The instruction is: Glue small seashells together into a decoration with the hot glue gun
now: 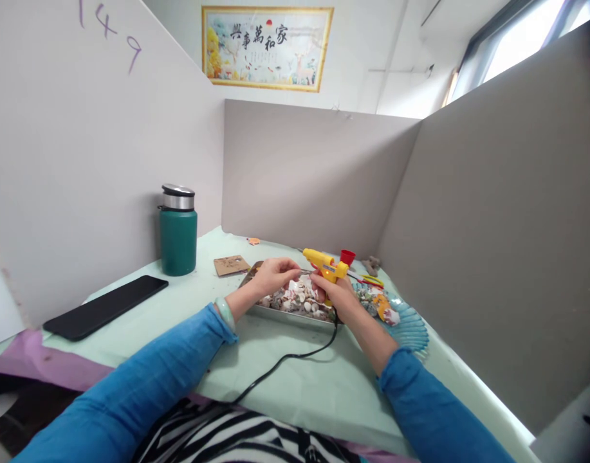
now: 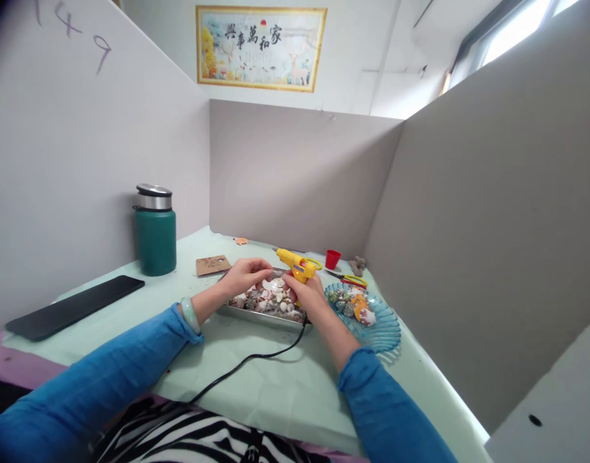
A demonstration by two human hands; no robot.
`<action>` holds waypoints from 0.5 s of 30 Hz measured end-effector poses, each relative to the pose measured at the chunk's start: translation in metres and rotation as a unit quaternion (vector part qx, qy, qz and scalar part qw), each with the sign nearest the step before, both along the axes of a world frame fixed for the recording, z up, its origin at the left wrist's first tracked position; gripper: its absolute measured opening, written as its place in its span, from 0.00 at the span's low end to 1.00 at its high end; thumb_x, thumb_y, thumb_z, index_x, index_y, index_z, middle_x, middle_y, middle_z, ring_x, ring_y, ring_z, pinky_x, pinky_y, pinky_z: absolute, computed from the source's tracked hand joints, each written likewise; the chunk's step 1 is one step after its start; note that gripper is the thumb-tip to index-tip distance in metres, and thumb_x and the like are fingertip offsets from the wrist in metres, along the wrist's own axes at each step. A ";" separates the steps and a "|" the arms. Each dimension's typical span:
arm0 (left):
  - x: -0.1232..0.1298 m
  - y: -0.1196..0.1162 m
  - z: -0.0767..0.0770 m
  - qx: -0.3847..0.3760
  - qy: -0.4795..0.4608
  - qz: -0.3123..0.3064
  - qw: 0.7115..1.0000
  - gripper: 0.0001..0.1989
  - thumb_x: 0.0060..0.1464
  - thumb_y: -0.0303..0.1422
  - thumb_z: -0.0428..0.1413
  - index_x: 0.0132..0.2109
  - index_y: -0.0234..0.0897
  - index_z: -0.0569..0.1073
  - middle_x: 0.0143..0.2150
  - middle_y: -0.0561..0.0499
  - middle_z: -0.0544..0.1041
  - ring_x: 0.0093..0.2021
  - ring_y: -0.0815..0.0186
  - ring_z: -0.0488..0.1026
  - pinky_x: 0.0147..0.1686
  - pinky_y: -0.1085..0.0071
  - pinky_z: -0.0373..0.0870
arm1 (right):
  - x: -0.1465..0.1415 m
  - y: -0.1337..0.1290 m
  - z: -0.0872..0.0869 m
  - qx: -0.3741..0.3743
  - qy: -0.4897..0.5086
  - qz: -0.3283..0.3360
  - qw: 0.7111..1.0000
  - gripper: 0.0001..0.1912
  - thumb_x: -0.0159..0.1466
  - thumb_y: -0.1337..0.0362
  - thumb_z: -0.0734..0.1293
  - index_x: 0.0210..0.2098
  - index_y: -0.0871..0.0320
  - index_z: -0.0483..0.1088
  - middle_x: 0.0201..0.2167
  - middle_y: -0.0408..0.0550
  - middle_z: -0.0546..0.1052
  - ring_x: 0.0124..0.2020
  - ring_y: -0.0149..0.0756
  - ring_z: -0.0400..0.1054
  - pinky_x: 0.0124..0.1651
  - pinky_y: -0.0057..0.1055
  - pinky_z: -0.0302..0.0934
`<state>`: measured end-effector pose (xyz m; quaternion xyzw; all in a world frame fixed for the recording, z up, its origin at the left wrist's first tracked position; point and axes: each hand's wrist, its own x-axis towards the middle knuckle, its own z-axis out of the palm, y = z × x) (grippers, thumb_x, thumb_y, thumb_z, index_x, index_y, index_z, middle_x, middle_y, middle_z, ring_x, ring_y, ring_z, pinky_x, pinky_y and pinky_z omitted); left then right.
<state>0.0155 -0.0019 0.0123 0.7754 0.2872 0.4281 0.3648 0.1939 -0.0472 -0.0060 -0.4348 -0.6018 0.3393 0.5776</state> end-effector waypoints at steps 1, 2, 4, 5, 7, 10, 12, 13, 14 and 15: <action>0.000 0.001 0.000 -0.003 -0.002 -0.004 1.000 0.11 0.48 0.37 0.55 0.33 0.32 0.73 0.27 0.51 0.74 0.19 0.75 0.65 0.18 0.79 0.61 | 0.000 0.000 0.000 -0.001 0.000 0.002 1.000 0.15 0.52 0.53 0.68 0.28 0.59 0.67 0.17 0.39 0.67 0.13 0.24 0.55 0.18 0.24 0.49; 0.000 0.002 -0.001 -0.006 -0.003 -0.009 1.000 0.11 0.48 0.37 0.55 0.33 0.32 0.72 0.27 0.50 0.74 0.19 0.75 0.66 0.19 0.79 0.61 | 0.000 0.000 0.000 -0.002 -0.002 0.003 1.000 0.15 0.52 0.53 0.68 0.28 0.59 0.66 0.17 0.39 0.67 0.13 0.24 0.55 0.18 0.24 0.49; 0.001 0.003 -0.002 -0.014 -0.009 -0.023 1.000 0.11 0.49 0.37 0.55 0.34 0.32 0.71 0.28 0.50 0.74 0.20 0.75 0.66 0.19 0.79 0.62 | -0.001 -0.001 0.000 -0.004 -0.010 0.002 1.000 0.15 0.52 0.53 0.68 0.29 0.59 0.67 0.18 0.39 0.68 0.14 0.24 0.55 0.18 0.25 0.50; 0.001 0.004 -0.003 -0.020 -0.015 -0.032 0.999 0.11 0.49 0.37 0.55 0.34 0.32 0.71 0.29 0.50 0.74 0.20 0.75 0.66 0.20 0.79 0.63 | -0.001 -0.002 0.000 -0.005 -0.015 0.002 1.000 0.15 0.52 0.53 0.68 0.30 0.58 0.67 0.18 0.39 0.68 0.14 0.25 0.56 0.18 0.25 0.50; 0.002 0.003 -0.003 -0.040 -0.030 -0.046 0.998 0.10 0.49 0.36 0.55 0.35 0.32 0.70 0.29 0.50 0.74 0.19 0.75 0.67 0.20 0.78 0.63 | -0.001 -0.002 0.000 -0.006 -0.023 0.003 1.000 0.15 0.52 0.53 0.68 0.30 0.58 0.67 0.19 0.40 0.68 0.15 0.25 0.56 0.19 0.25 0.50; 0.002 0.000 -0.001 -0.066 -0.044 -0.054 0.995 0.10 0.48 0.35 0.56 0.34 0.32 0.69 0.29 0.51 0.73 0.19 0.75 0.67 0.20 0.78 0.64 | 0.000 0.000 -0.004 0.006 -0.034 -0.007 0.999 0.14 0.53 0.54 0.68 0.31 0.58 0.68 0.19 0.41 0.68 0.15 0.26 0.57 0.19 0.25 0.51; 0.002 -0.002 0.001 -0.075 -0.047 -0.055 0.995 0.10 0.47 0.36 0.57 0.34 0.32 0.69 0.29 0.51 0.73 0.19 0.75 0.67 0.20 0.77 0.65 | 0.001 0.002 -0.006 0.011 -0.047 -0.024 0.999 0.13 0.53 0.54 0.67 0.31 0.58 0.68 0.19 0.41 0.69 0.15 0.26 0.57 0.19 0.25 0.51; 0.003 -0.003 0.002 -0.078 -0.049 -0.057 0.994 0.11 0.47 0.36 0.57 0.34 0.32 0.70 0.29 0.51 0.73 0.20 0.75 0.67 0.20 0.77 0.65 | 0.002 0.003 -0.007 0.010 -0.052 -0.033 0.998 0.13 0.54 0.54 0.67 0.31 0.58 0.69 0.19 0.42 0.69 0.15 0.26 0.57 0.19 0.25 0.51; 0.003 -0.003 0.002 -0.082 -0.050 -0.059 0.994 0.12 0.47 0.37 0.57 0.34 0.32 0.70 0.29 0.50 0.73 0.20 0.75 0.67 0.21 0.77 0.65 | 0.003 0.004 -0.008 0.009 -0.057 -0.041 0.997 0.13 0.54 0.54 0.67 0.31 0.58 0.69 0.19 0.42 0.69 0.15 0.26 0.57 0.19 0.25 0.51; 0.003 -0.003 0.002 -0.086 -0.050 -0.059 0.993 0.12 0.47 0.38 0.58 0.34 0.32 0.70 0.30 0.50 0.73 0.20 0.75 0.67 0.21 0.77 0.65 | 0.004 0.005 -0.008 0.007 -0.061 -0.048 0.997 0.13 0.54 0.54 0.67 0.31 0.58 0.69 0.19 0.42 0.69 0.15 0.27 0.57 0.19 0.25 0.51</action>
